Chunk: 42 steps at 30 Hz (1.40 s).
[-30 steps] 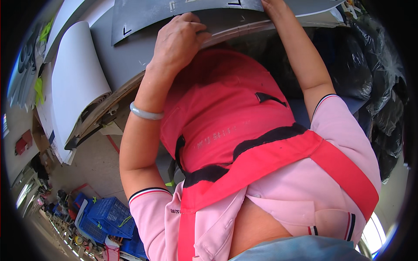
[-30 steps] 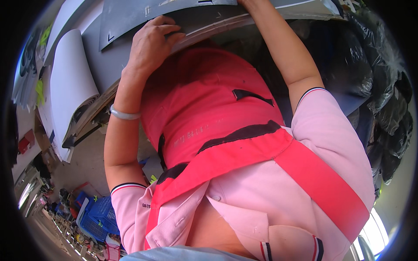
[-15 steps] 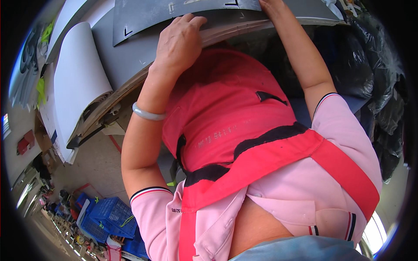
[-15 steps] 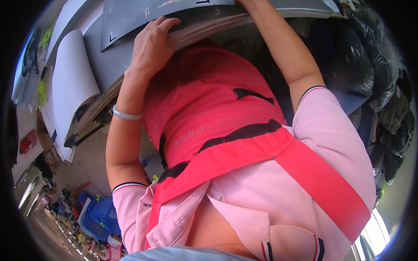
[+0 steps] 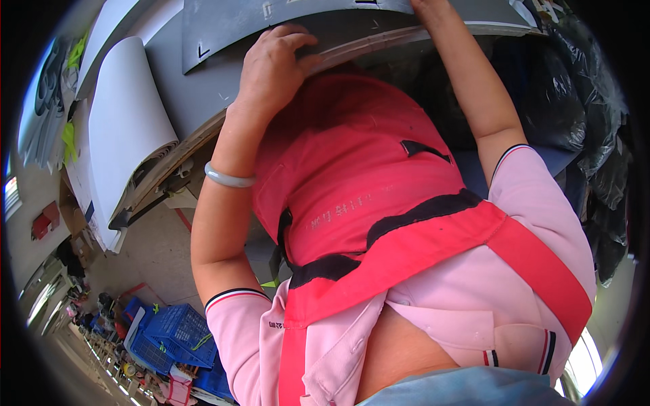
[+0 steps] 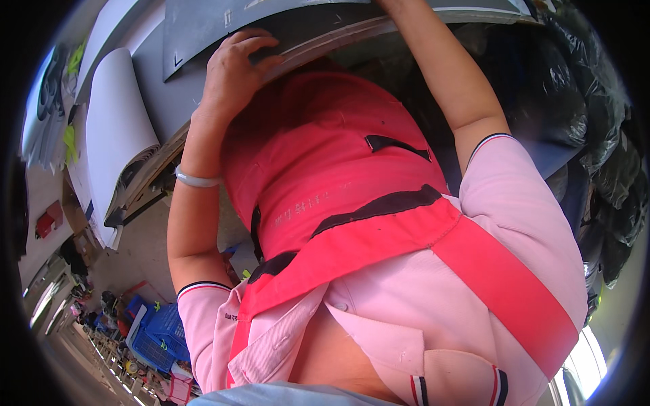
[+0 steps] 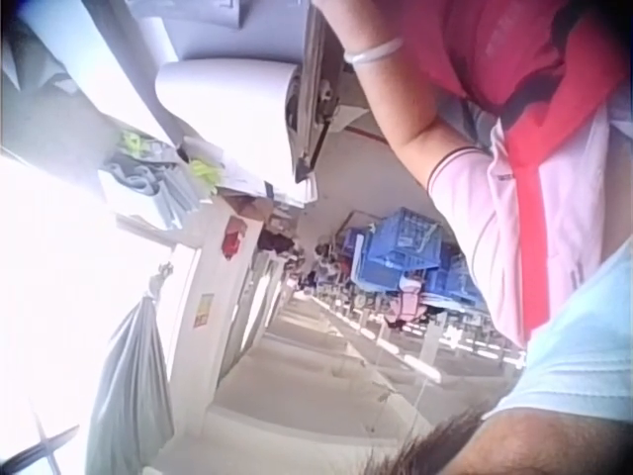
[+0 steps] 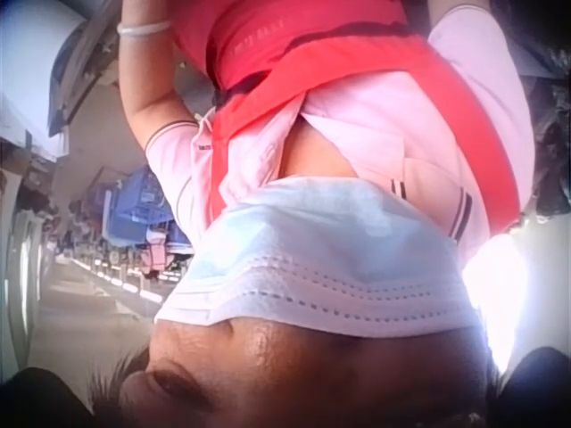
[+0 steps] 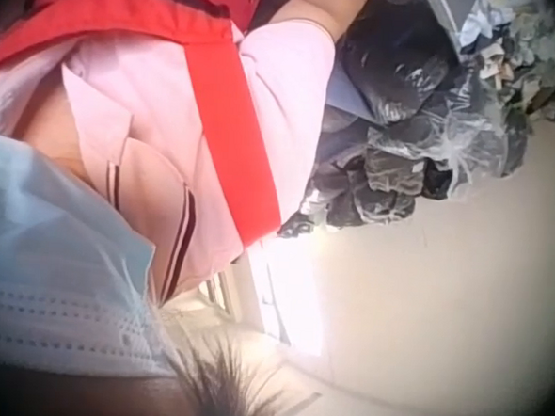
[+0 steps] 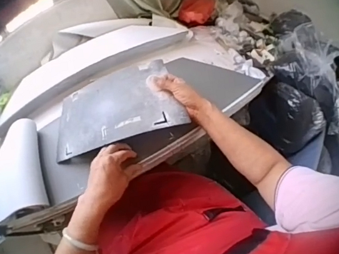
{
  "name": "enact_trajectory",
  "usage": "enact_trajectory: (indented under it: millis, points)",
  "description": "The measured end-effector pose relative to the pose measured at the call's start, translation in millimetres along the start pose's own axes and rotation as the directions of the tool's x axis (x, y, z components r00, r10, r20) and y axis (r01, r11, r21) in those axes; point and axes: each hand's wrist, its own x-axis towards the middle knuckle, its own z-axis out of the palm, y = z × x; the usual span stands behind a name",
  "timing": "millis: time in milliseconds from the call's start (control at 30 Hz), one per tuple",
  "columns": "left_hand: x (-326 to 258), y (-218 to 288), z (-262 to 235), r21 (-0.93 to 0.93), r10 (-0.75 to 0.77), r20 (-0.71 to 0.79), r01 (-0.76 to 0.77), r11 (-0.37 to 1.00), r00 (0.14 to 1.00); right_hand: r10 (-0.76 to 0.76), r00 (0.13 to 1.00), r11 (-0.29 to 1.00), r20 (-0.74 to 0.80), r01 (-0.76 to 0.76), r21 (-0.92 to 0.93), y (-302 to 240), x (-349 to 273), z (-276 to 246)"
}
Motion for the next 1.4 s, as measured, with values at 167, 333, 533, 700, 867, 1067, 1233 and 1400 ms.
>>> enact_trajectory:
  millis: [167,333,533,700,867,1067,1233,1400]
  points:
    - [5.6,-3.6,-1.2,-0.077,-0.015,0.038,0.018,0.997,0.999,-0.059,0.998,0.998,0.013,0.059,0.025,-11.0,-2.2,0.2]
    - [11.4,6.7,10.3,0.098,0.028,0.054,-0.033,0.995,0.998,-0.088,0.994,0.996,-0.069,0.086,-0.031,-23.7,-5.7,0.2]
    - [98.0,48.4,82.5,0.326,0.238,-0.003,-0.223,0.919,0.971,-0.230,0.973,0.972,0.013,0.229,0.051,-44.9,-9.2,10.8]
    - [105.8,42.7,68.7,-0.034,0.132,0.000,-0.132,0.991,0.991,-0.168,0.985,0.986,-0.038,0.168,0.001,-79.1,-37.7,85.4]
    - [93.5,44.0,57.5,-0.096,0.122,0.142,-0.109,0.989,0.982,-0.144,0.989,0.989,-0.014,0.145,0.039,-73.7,-39.0,79.0]
    - [92.3,37.9,64.6,-0.160,0.029,0.204,0.004,0.987,0.979,-0.040,0.999,0.990,-0.010,0.041,0.133,-62.0,-35.0,65.5]
    - [91.7,25.6,73.9,-0.248,0.104,0.059,-0.087,0.965,0.993,-0.124,0.992,0.991,-0.030,0.126,0.041,-58.1,-33.9,56.5]
    - [95.4,30.5,68.5,-0.117,0.057,0.193,-0.034,0.993,0.980,-0.196,0.979,0.980,-0.049,0.198,0.030,-47.9,-25.5,40.3]
